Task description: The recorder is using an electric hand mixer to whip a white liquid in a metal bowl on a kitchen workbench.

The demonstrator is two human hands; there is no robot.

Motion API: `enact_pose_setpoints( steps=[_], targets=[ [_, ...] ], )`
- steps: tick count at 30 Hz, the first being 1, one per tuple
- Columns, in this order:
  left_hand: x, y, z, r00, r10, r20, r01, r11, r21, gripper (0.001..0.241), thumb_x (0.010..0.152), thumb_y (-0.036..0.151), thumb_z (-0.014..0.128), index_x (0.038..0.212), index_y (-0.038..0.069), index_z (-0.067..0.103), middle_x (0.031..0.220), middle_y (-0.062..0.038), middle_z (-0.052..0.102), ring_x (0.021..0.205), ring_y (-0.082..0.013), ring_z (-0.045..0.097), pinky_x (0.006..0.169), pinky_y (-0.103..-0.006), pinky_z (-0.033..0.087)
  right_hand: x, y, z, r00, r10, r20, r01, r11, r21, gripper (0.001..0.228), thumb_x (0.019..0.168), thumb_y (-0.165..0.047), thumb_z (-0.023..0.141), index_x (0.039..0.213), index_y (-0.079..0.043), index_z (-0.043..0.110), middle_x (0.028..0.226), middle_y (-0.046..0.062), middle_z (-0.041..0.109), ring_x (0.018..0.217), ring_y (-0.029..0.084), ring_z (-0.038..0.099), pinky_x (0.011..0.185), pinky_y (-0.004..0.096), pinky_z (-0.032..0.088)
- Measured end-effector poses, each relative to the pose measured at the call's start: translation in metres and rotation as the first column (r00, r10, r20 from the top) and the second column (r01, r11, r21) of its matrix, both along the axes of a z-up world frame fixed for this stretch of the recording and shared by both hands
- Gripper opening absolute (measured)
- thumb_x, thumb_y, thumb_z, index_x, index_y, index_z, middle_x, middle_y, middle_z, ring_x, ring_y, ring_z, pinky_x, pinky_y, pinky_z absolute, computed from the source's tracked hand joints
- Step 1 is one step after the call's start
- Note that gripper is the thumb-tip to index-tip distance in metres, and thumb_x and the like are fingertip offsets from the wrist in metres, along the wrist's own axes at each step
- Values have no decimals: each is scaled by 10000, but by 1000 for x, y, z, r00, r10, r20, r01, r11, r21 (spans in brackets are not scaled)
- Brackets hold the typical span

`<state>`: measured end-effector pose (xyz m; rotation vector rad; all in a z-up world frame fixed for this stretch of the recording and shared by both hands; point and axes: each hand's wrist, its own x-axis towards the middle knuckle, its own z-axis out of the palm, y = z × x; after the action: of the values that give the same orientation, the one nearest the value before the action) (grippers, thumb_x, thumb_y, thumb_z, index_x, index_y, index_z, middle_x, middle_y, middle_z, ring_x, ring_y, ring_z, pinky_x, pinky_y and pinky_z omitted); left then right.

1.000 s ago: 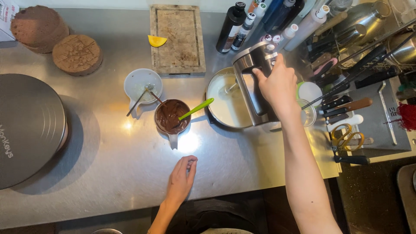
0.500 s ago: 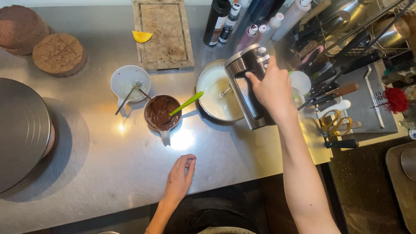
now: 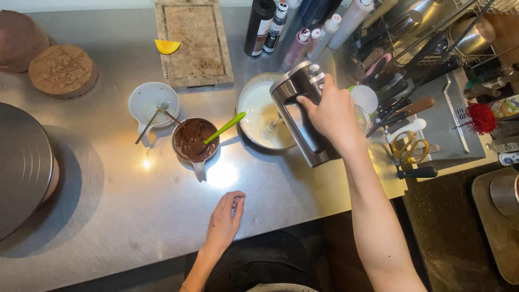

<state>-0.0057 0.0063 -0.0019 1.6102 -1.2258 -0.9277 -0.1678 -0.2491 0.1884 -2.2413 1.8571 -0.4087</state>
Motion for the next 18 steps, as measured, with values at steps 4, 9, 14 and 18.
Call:
enact_pose_setpoints(
  steps=[4,9,14,18],
  targets=[
    [0,-1,3,1000,-10,13,9,1000,20,196,1003,182,604,1133,40,640,1027,-108,710,901,-227,718,814,-350,579,13,-8,0,1000,-10,-10,10,1000,-5,722,841,-361,838,1370,11,515,983,370,667,954,543,658,803,567,533],
    [2,2,3,999,29,18,-29,1000,-6,192,994,171,611,1130,40,644,1021,-111,707,894,-226,719,808,-350,583,29,-21,-8,999,21,34,-21,1000,-5,630,870,-368,818,1308,2,556,998,344,696,989,526,671,851,563,538],
    [4,8,2,999,47,16,-47,999,12,180,986,157,619,1121,40,643,1010,-112,708,874,-227,719,796,-353,581,41,-32,-17,999,-7,41,9,999,-36,634,877,-378,803,1330,-29,528,1002,331,703,990,533,664,856,585,524],
    [2,9,0,999,43,11,-43,999,0,174,983,151,622,1113,36,643,1009,-114,709,869,-225,721,790,-350,584,38,-36,-21,997,-75,23,76,996,-38,638,881,-397,804,1323,-43,510,1035,334,680,1013,546,648,850,602,519]
  ],
)
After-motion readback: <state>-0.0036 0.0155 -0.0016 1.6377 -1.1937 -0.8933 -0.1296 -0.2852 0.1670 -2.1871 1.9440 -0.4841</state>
